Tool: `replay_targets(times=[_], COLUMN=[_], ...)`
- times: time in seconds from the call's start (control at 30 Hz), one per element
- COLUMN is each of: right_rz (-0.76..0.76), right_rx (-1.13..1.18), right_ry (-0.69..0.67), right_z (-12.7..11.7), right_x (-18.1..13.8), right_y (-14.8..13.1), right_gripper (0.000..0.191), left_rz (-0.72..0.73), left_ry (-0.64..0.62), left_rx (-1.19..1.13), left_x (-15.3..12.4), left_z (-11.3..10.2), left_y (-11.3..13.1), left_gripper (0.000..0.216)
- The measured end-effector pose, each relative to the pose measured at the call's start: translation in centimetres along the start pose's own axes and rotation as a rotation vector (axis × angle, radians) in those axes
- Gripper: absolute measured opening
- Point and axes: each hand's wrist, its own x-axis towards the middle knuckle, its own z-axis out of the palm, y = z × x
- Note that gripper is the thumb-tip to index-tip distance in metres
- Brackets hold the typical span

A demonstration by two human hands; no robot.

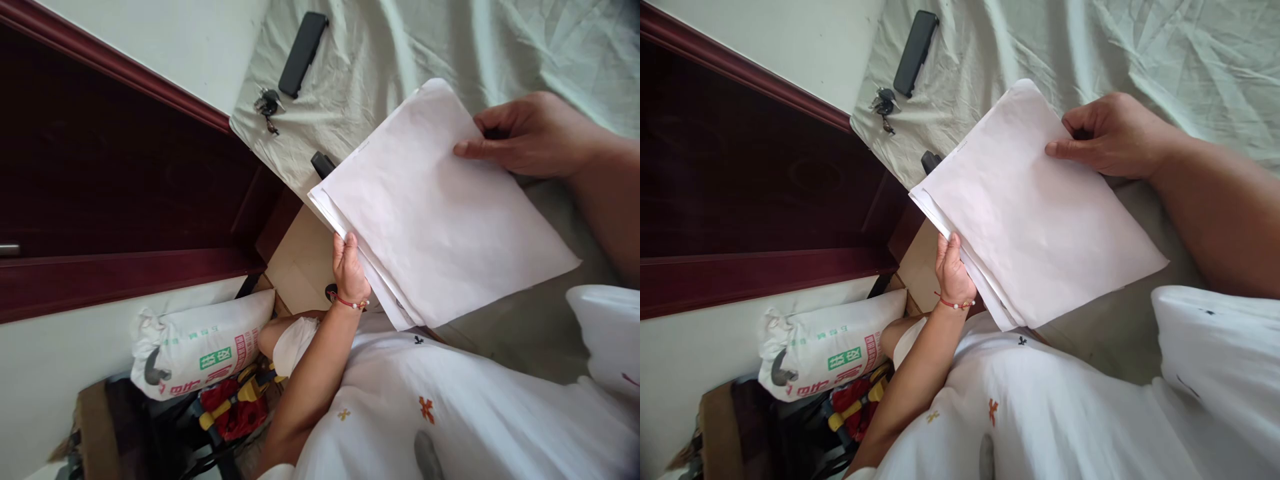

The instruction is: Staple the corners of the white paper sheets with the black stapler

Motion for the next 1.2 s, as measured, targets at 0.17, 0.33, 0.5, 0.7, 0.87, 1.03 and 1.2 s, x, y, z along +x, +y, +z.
replay_targets(times=[0.17, 0.33, 0.5, 0.7, 0.87, 1.03, 1.2], right_rz=[-0.018, -0.014, -0.025, -0.006, -0.041, -0.107, -0.124], right_rx=[-0.009, -0.032, -0.030, -0.014, -0.017, -0.001, 0.035], right_ry=[0.030, 0.015, 0.031, 0.003, -0.011, -0.012, -0.046], right_z=[0.1, 0.2, 0.2, 0.2, 0.2, 0.2, 0.1], right_x=[0.1, 0.1, -0.1, 0.0, 0.2, 0.3, 0.1], right_y=[-0.1, -0.1, -0.3, -0.3, 0.2, 0.6, 0.6], right_gripper=[0.044, 0.039, 0.042, 0.044, 0.054, 0.061, 0.061], left_rz=[-0.024, 0.020, 0.143, 0.116, 0.086, -0.012, -0.147], left_ry=[0.053, 0.055, -0.143, -0.170, -0.163, -0.113, -0.105], left_rx=[0.015, 0.108, 0.171, 0.134, 0.047, -0.056, -0.107], left_x=[0.0, 0.1, 0.1, 0.0, -0.2, -0.1, -0.4], left_z=[0.0, -0.1, 0.2, 0.6, 1.0, 0.8, 0.8], left_y=[-0.4, -0.7, -0.2, 0.0, -0.1, 0.3, 1.1], left_gripper=[0.051, 0.056, 0.040, 0.041, 0.044, 0.048, 0.059])
